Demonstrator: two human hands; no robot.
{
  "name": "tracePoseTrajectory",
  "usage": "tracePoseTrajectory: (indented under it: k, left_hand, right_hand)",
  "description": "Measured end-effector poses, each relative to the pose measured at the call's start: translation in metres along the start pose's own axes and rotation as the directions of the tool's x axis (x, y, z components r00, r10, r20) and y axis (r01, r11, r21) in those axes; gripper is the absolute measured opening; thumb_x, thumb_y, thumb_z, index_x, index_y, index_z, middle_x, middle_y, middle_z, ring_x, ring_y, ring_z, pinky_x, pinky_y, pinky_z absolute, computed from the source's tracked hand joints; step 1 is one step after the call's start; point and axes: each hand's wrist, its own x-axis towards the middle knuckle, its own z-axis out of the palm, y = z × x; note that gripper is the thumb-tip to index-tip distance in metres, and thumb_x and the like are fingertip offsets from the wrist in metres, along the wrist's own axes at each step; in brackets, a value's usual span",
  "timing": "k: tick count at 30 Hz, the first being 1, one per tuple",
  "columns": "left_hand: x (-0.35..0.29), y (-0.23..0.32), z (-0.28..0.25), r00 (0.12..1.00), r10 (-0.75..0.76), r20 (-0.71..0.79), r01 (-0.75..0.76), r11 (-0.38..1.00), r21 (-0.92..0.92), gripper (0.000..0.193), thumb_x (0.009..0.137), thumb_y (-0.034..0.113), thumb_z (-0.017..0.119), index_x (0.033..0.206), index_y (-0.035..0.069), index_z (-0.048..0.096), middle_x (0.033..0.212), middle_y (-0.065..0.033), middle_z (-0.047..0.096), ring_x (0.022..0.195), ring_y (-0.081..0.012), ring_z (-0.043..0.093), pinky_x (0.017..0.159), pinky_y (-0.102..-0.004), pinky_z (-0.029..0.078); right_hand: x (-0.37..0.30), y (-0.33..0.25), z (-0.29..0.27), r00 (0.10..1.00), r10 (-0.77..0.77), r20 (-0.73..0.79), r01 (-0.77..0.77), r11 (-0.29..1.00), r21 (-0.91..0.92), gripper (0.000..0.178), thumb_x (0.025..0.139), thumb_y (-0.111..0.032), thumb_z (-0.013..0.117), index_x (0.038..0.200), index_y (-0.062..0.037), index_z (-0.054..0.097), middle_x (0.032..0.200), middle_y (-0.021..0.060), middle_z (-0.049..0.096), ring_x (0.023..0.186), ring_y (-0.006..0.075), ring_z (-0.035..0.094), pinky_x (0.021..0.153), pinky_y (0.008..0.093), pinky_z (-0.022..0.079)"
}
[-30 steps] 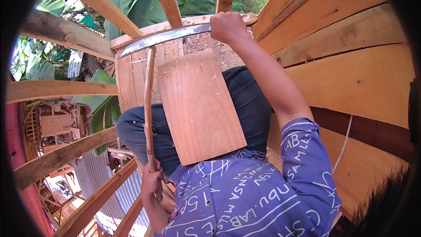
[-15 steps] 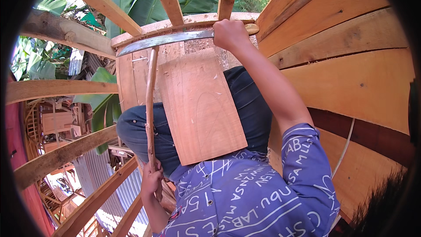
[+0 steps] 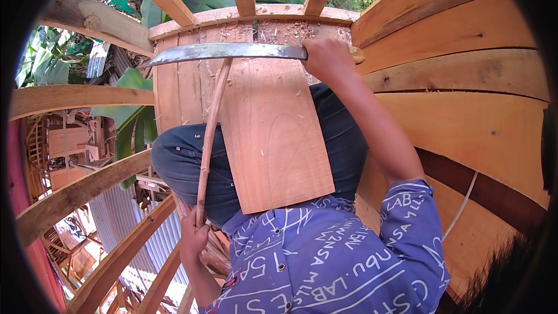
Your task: The person sits cross-legged on a wooden platform and uses a large curved blade to shave and shape a rectangular piece of wood. They hold the wood steady with their left hand while repeatedly drawing the blade across the surface with their right hand to remove thin layers of material.
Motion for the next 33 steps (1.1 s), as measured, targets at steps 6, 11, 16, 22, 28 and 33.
tracePoseTrajectory:
  k: [6, 11, 16, 22, 28, 33]
  left_hand:
    - [0.004, -0.004, -0.001, 0.999, 0.024, 0.030, -0.024, 1.000, -0.020, 0.014, 0.063, 0.001, 0.051, 0.076, -0.001, 0.045, 0.062, -0.0067, 0.038, 0.060, -0.0184, 0.039, 0.057, -0.0323, 0.035]
    - [0.007, 0.006, -0.004, 0.998, 0.000, 0.062, 0.000, 1.000, 0.000, 0.015, 0.064, 0.000, 0.053, 0.077, -0.001, 0.046, 0.063, -0.0065, 0.039, 0.060, -0.0191, 0.041, 0.058, -0.0329, 0.036]
    - [0.011, 0.001, -0.007, 0.996, 0.018, 0.087, -0.022, 0.998, 0.050, 0.016, 0.064, -0.001, 0.053, 0.079, -0.002, 0.048, 0.064, -0.0066, 0.040, 0.060, -0.0195, 0.041, 0.057, -0.0329, 0.036]
    - [0.009, 0.007, -0.007, 0.999, -0.008, 0.049, -0.003, 0.976, 0.220, 0.021, 0.067, 0.004, 0.057, 0.087, -0.002, 0.052, 0.068, -0.0128, 0.045, 0.065, -0.0268, 0.048, 0.062, -0.0387, 0.039]
    - [-0.009, 0.056, -0.012, 0.996, 0.067, -0.061, -0.019, 0.816, 0.578, 0.055, 0.070, 0.023, 0.074, 0.114, 0.001, 0.051, 0.110, -0.0209, 0.054, 0.104, -0.0371, 0.051, 0.090, -0.0479, 0.037]
    - [-0.009, 0.111, -0.013, 0.904, 0.405, -0.137, -0.227, 0.727, 0.648, 0.072, 0.071, 0.028, 0.076, 0.130, 0.003, 0.045, 0.136, -0.0229, 0.042, 0.122, -0.0392, 0.043, 0.102, -0.0509, 0.032]
  right_hand:
    - [-0.009, -0.009, 0.001, 0.998, -0.067, -0.020, 0.067, 0.998, 0.002, 0.012, 0.079, -0.011, 0.055, 0.072, -0.0061, 0.063, 0.068, 0.0141, 0.065, 0.065, 0.0333, 0.067, 0.060, 0.0442, 0.053]
    - [-0.010, -0.012, 0.003, 0.998, -0.055, -0.027, 0.055, 0.998, 0.004, 0.010, 0.078, -0.009, 0.055, 0.072, -0.0058, 0.063, 0.067, 0.0150, 0.064, 0.065, 0.0331, 0.067, 0.059, 0.0441, 0.052]
    - [-0.012, -0.015, 0.008, 0.999, 0.022, 0.033, -0.024, 0.999, 0.044, 0.008, 0.077, -0.014, 0.063, 0.078, -0.0062, 0.064, 0.073, 0.0157, 0.065, 0.071, 0.0359, 0.065, 0.065, 0.0463, 0.051]
    - [-0.012, -0.018, 0.009, 0.996, 0.039, 0.077, -0.041, 0.998, 0.037, 0.008, 0.076, -0.014, 0.064, 0.078, -0.0072, 0.065, 0.071, 0.0163, 0.065, 0.069, 0.0365, 0.064, 0.065, 0.0470, 0.051]
    - [-0.018, -0.018, 0.012, 0.998, 0.018, 0.063, -0.021, 0.999, 0.045, 0.007, 0.077, -0.012, 0.060, 0.076, -0.0071, 0.065, 0.069, 0.0160, 0.065, 0.067, 0.0349, 0.065, 0.062, 0.0466, 0.051]
    - [-0.018, -0.028, 0.005, 1.000, -0.018, 0.012, 0.017, 0.997, 0.074, 0.011, 0.078, -0.009, 0.055, 0.073, -0.0064, 0.064, 0.066, 0.0164, 0.064, 0.064, 0.0338, 0.066, 0.059, 0.0453, 0.052]
